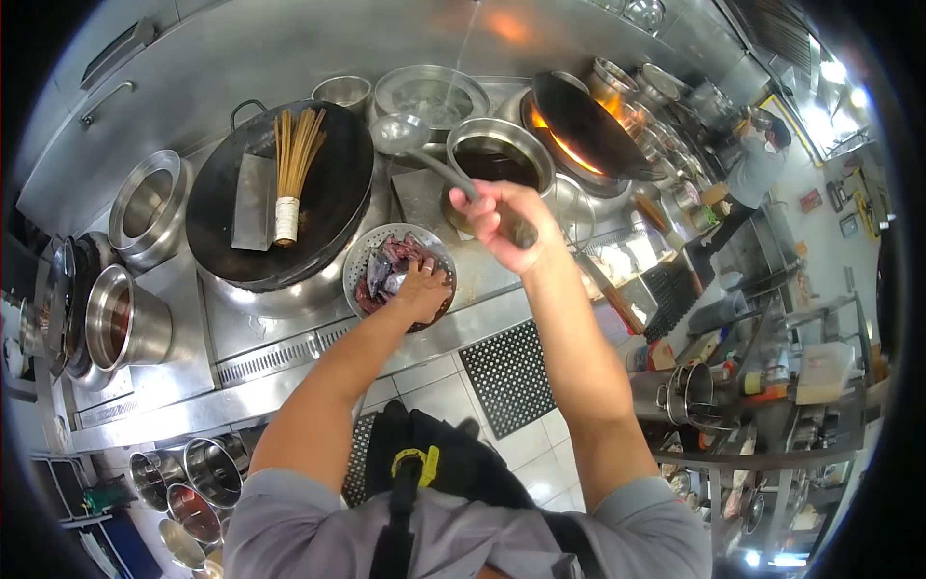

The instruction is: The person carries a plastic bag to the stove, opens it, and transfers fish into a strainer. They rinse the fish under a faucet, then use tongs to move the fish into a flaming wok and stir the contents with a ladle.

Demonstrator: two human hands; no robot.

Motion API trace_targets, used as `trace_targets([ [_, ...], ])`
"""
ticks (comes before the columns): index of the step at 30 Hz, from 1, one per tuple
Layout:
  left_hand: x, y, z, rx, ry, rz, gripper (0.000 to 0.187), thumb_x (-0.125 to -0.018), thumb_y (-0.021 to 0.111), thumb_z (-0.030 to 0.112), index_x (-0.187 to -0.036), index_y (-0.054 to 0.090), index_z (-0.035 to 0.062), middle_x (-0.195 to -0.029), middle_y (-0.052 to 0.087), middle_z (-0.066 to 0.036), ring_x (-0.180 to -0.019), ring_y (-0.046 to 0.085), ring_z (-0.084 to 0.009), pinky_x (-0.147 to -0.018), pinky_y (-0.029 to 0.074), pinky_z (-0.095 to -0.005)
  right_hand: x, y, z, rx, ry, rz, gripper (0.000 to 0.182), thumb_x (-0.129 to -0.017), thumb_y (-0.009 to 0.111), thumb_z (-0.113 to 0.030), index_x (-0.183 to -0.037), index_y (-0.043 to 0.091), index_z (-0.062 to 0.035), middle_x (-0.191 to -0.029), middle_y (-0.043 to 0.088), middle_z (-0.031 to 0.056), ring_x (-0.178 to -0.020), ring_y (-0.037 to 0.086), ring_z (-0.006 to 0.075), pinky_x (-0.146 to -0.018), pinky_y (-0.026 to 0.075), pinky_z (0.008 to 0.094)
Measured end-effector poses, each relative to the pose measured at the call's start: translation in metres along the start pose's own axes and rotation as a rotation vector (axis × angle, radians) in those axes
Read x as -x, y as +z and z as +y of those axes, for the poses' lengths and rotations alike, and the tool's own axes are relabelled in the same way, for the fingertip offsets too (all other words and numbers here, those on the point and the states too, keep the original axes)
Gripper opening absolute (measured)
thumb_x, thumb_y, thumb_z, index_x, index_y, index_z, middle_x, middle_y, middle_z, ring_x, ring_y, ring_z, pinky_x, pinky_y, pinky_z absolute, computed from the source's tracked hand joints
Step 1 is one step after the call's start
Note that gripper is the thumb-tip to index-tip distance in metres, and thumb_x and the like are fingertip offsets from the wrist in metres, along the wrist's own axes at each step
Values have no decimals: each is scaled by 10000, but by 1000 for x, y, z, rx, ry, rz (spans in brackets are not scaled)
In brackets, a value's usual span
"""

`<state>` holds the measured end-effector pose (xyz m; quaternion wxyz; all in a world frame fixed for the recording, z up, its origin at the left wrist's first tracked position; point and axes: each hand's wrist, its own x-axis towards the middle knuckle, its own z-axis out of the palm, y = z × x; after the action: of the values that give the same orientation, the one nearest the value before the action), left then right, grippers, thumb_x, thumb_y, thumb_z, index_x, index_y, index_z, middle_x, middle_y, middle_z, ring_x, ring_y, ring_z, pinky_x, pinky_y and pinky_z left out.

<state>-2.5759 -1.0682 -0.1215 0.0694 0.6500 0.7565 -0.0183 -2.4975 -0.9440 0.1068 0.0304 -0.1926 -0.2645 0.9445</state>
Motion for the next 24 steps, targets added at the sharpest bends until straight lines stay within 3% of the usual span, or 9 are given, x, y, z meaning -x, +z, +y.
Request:
trace_targets([
  [2,1,-4,-7,0,-50,51,346,-760,654,172,-1105,676,168,-1215,573,-98,-1258,454,-372,-1007,337,-548,20,-6,10,31,12,99,301,-899,557,-25,-1177,451,19,-1048,585,232,-629,545,98,-458,465,182],
  [6,2,-6,-32,100,-200,194,314,-766,630,166,-1078,670,153,-1168,585,-84,-1122,554,-315,-925,402,-516,65,-28,18,131,30,13,358,-901,544,-10,-1241,436,13,-1034,595,240,-617,547,109,-451,470,193],
  [10,2,14,-59,277,-233,365,212,-735,641,142,-947,650,131,-1075,617,-101,-977,613,-326,-831,487,-450,109,-48,18,120,63,-42,502,-884,541,26,-1349,352,25,-1007,617,238,-595,567,130,-436,484,221],
  [11,4,15,-59,337,-316,386,131,-718,647,147,-846,638,123,-957,647,-106,-914,627,-327,-802,502,-430,119,-54,17,136,73,-16,552,-874,556,28,-1374,323,33,-985,632,223,-591,587,134,-430,494,231],
  [14,-1,27,-67,482,-371,457,92,-704,651,151,-792,644,125,-829,660,-100,-840,635,-332,-772,502,-440,141,-64,13,221,95,19,641,-856,582,28,-1420,277,40,-945,653,197,-572,592,133,-412,487,242],
  [15,-2,28,-68,621,-414,462,67,-716,644,146,-763,643,98,-756,662,-109,-727,644,-315,-720,506,-424,148,-67,12,265,95,28,651,-854,586,25,-1424,273,39,-939,654,195,-569,588,132,-408,481,242],
  [18,-5,23,-71,826,-534,665,35,-772,616,97,-779,640,72,-727,662,-101,-585,618,-243,-581,495,-371,170,-72,8,399,102,61,684,-837,621,7,-1426,275,38,-923,661,173,-555,571,128,-391,448,248],
  [21,-10,17,-68,1538,-776,904,71,-823,580,54,-773,630,49,-655,621,-70,-517,561,-151,-455,423,-300,190,-73,7,442,123,85,707,-822,656,2,-1423,286,36,-930,663,158,-545,566,130,-386,419,256],
  [24,0,14,-63,1670,-876,835,64,-835,566,7,-820,621,34,-635,584,-44,-500,517,-111,-394,351,-257,203,-79,7,442,136,59,703,-819,668,-3,-1418,302,28,-941,662,162,-543,569,133,-386,411,258],
])
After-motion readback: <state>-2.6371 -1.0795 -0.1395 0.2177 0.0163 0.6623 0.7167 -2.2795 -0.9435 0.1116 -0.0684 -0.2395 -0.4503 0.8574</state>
